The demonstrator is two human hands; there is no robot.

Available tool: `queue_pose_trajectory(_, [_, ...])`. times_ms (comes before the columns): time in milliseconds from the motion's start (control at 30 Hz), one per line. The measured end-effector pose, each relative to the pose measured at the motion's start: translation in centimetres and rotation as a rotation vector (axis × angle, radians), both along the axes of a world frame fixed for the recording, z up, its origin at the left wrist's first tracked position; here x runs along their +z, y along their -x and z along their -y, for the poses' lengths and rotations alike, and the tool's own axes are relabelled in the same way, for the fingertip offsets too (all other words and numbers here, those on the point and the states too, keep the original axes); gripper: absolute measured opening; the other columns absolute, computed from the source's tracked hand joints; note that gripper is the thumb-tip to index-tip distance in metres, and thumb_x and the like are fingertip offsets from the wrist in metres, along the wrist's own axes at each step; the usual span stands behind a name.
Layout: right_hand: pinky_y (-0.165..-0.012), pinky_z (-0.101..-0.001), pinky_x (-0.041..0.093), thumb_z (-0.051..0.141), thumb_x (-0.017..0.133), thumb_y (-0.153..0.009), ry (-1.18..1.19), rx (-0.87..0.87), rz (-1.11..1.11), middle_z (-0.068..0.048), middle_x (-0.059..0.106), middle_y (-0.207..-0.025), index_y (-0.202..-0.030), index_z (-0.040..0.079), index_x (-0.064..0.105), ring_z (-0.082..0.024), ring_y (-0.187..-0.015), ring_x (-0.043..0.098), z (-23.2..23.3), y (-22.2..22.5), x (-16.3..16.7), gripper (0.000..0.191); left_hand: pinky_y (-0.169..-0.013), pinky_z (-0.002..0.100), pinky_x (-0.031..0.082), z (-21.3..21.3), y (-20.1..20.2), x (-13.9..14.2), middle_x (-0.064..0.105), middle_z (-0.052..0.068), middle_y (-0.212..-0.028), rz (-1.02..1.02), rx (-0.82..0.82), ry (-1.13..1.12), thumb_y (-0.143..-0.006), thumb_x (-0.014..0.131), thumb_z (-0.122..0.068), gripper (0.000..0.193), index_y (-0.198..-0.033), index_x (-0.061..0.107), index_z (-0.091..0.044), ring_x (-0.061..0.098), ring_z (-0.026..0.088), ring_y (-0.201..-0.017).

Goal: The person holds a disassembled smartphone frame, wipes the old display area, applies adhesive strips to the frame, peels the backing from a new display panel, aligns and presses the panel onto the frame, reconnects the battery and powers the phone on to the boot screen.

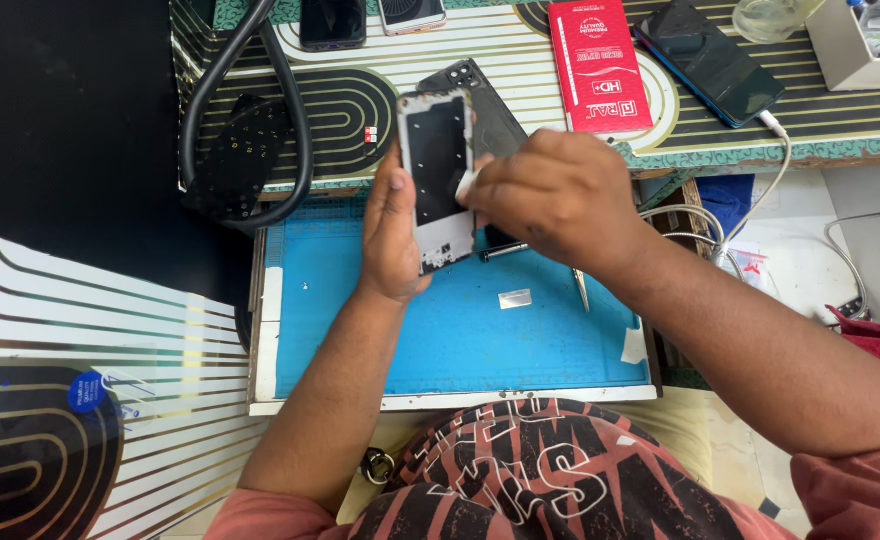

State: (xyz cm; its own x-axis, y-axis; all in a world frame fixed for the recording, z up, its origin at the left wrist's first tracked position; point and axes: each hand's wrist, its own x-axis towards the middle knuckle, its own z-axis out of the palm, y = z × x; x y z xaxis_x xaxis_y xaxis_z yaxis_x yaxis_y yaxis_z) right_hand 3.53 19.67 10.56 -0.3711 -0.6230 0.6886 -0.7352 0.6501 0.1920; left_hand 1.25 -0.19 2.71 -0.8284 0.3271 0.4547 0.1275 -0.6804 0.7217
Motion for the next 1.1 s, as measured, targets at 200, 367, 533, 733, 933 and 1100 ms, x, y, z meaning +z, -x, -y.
queue_pose_trajectory(200, [-0.066,-0.0324,0.051,0.016,0.079,-0.079,-0.068,0.146,0.131,0.008,0.07,-0.101,-0.099,0.021,0.077,-0.013,-0.087,0.063,0.7,-0.4,-0.7,0.02,-0.118,0.047,0.05,0.1,0.5,0.0,0.046,0.023,-0.157,-0.023,0.06,-0.079,-0.12,0.038,-0.041,0.057,-0.163,0.028,-0.005,0.057,0.036,-0.136])
queue_pose_trajectory(367, [-0.067,-0.0339,0.052,0.014,0.08,-0.077,-0.053,0.176,0.189,0.005,0.069,-0.094,-0.098,0.019,0.078,-0.016,-0.086,0.063,1.4,-0.7,-1.6,0.022,-0.097,0.049,0.062,0.5,0.6,0.2,0.045,0.02,-0.159,0.054,0.055,-0.13,-0.115,0.035,-0.044,0.06,-0.164,0.026,-0.012,0.06,0.037,-0.134])
queue_pose_trajectory(533, [-0.068,-0.03,0.051,0.017,0.079,-0.088,0.344,0.326,0.835,0.0,0.072,-0.091,-0.101,0.015,0.077,-0.013,-0.079,0.064,0.9,-0.3,-2.5,0.013,-0.091,0.046,0.063,0.2,0.6,-0.2,0.043,0.018,-0.162,0.095,0.043,-0.167,-0.115,0.033,-0.047,0.063,-0.163,0.028,-0.007,0.06,0.034,-0.134])
queue_pose_trajectory(733, [-0.073,-0.0233,0.052,0.016,0.074,-0.103,1.296,0.592,1.377,-0.006,0.075,-0.104,-0.112,0.007,0.068,-0.01,-0.087,0.068,-2.5,1.6,-2.7,0.015,-0.095,0.044,0.064,-0.1,0.1,-0.6,0.041,0.017,-0.165,-0.021,0.066,0.015,-0.114,0.036,-0.05,0.065,-0.165,0.024,-0.012,0.061,0.031,-0.13])
queue_pose_trajectory(933, [-0.078,-0.0219,0.055,0.014,0.073,-0.103,1.417,0.597,1.275,-0.005,0.073,-0.107,-0.117,0.008,0.063,-0.01,-0.092,0.07,-5.6,2.7,-2.6,0.018,-0.094,0.045,0.064,-0.6,-0.1,-0.4,0.042,0.019,-0.165,-0.025,0.052,0.03,-0.113,0.038,-0.051,0.067,-0.165,0.023,-0.012,0.062,0.034,-0.134])
queue_pose_trajectory(1100, [-0.07,-0.0181,0.05,0.007,0.071,-0.108,1.237,0.459,1.01,-0.004,0.07,-0.097,-0.114,0.008,0.064,-0.005,-0.079,0.062,-6.7,4.0,-2.0,0.01,-0.09,0.046,0.064,-0.8,-0.2,-0.3,0.04,0.018,-0.165,0.054,0.02,-0.044,-0.111,0.04,-0.054,0.069,-0.164,0.022,-0.014,0.061,0.034,-0.133])
